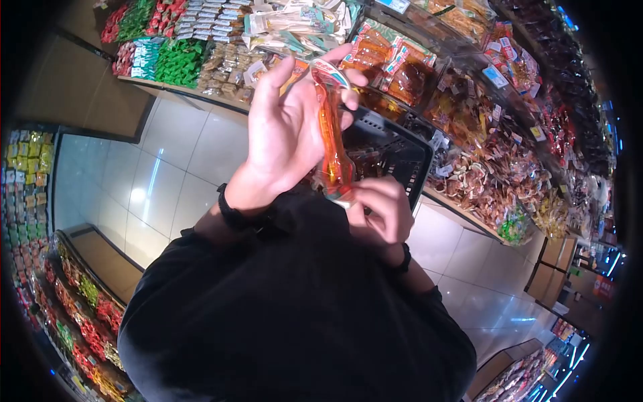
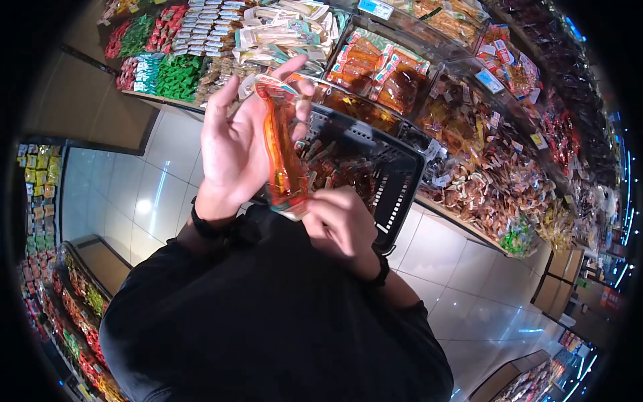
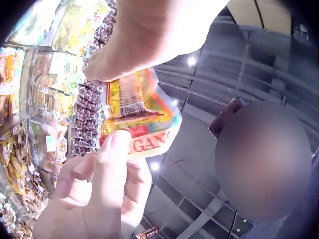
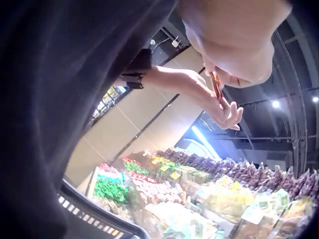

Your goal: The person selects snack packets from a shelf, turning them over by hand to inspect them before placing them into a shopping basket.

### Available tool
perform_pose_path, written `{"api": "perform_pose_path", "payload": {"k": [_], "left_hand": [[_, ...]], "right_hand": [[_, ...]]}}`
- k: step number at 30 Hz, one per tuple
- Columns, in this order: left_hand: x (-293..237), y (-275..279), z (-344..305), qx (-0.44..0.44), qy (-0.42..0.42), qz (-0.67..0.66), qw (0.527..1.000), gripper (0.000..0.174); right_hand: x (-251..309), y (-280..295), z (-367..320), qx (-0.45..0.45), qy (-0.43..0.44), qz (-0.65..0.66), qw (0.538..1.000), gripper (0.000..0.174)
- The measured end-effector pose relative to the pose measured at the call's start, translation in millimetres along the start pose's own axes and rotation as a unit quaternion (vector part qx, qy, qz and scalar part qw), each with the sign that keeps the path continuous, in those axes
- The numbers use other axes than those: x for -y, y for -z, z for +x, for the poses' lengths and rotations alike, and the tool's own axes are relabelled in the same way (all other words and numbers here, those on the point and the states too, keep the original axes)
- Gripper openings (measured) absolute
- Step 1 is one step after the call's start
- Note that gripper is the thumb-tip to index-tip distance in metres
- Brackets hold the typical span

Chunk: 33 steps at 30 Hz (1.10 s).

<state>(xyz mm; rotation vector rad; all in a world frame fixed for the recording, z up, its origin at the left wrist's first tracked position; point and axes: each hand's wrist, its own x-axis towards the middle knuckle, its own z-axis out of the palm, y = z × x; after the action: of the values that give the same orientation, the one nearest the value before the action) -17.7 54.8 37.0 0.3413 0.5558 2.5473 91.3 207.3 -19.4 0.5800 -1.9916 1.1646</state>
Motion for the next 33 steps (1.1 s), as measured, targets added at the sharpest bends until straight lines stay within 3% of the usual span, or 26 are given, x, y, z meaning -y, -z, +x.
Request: {"api": "perform_pose_path", "payload": {"k": [1, 2, 3, 5, 6, 7, 10, 19, 25, 27, 28, 29, 31, 32, 33], "left_hand": [[0, 0, 0, 0.004, -0.003, 0.0, 1.0, 0.065], [0, 0, 1, -0.029, -0.013, 0.072, 0.997, 0.063], [0, -1, 0, -0.062, -0.024, 0.144, 0.987, 0.061], [2, -10, -4, -0.106, -0.065, 0.289, 0.949, 0.057], [4, -9, -3, -0.084, -0.13, 0.349, 0.924, 0.06], [5, -7, -3, -0.062, -0.194, 0.406, 0.891, 0.063], [2, -6, -1, -0.032, -0.235, 0.411, 0.88, 0.07], [0, -6, 2, -0.034, -0.272, 0.42, 0.865, 0.078], [-2, 2, 1, -0.044, -0.231, 0.432, 0.87, 0.074], [-2, 9, 1, -0.07, -0.221, 0.452, 0.861, 0.071], [0, 13, 3, -0.082, -0.198, 0.459, 0.862, 0.069], [-2, 12, -2, -0.105, -0.122, 0.433, 0.887, 0.067], [6, 33, 1, -0.094, -0.117, 0.466, 0.872, 0.065], [9, 37, 0, -0.098, -0.098, 0.444, 0.885, 0.063], [15, 38, 3, -0.09, -0.134, 0.465, 0.87, 0.062]], "right_hand": [[1, -9, -1, -0.036, -0.083, 0.028, 0.996, 0.023], [3, -12, 2, -0.045, -0.169, 0.14, 0.975, 0.019], [4, -10, 2, -0.044, -0.165, 0.14, 0.975, 0.019], [8, -6, 1, -0.01, -0.41, 0.327, 0.851, 0.02], [9, -4, 5, -0.002, -0.433, 0.34, 0.834, 0.02], [6, -3, 4, 0.0, -0.432, 0.34, 0.835, 0.02], [-1, -3, 3, 0.043, -0.431, 0.376, 0.819, 0.019], [1, -6, 6, 0.058, -0.445, 0.396, 0.801, 0.019], [-8, 2, 4, 0.096, -0.453, 0.395, 0.794, 0.026], [-20, 3, 8, 0.062, -0.427, 0.464, 0.774, 0.037], [-22, 6, 13, 0.055, -0.464, 0.435, 0.77, 0.044], [-27, 6, 17, 0.051, -0.479, 0.414, 0.772, 0.043], [-45, 7, 21, 0.118, -0.458, 0.324, 0.82, 0.045], [-47, 6, 25, 0.094, -0.465, 0.304, 0.826, 0.045], [-56, 4, 26, 0.084, -0.465, 0.299, 0.829, 0.045]]}}
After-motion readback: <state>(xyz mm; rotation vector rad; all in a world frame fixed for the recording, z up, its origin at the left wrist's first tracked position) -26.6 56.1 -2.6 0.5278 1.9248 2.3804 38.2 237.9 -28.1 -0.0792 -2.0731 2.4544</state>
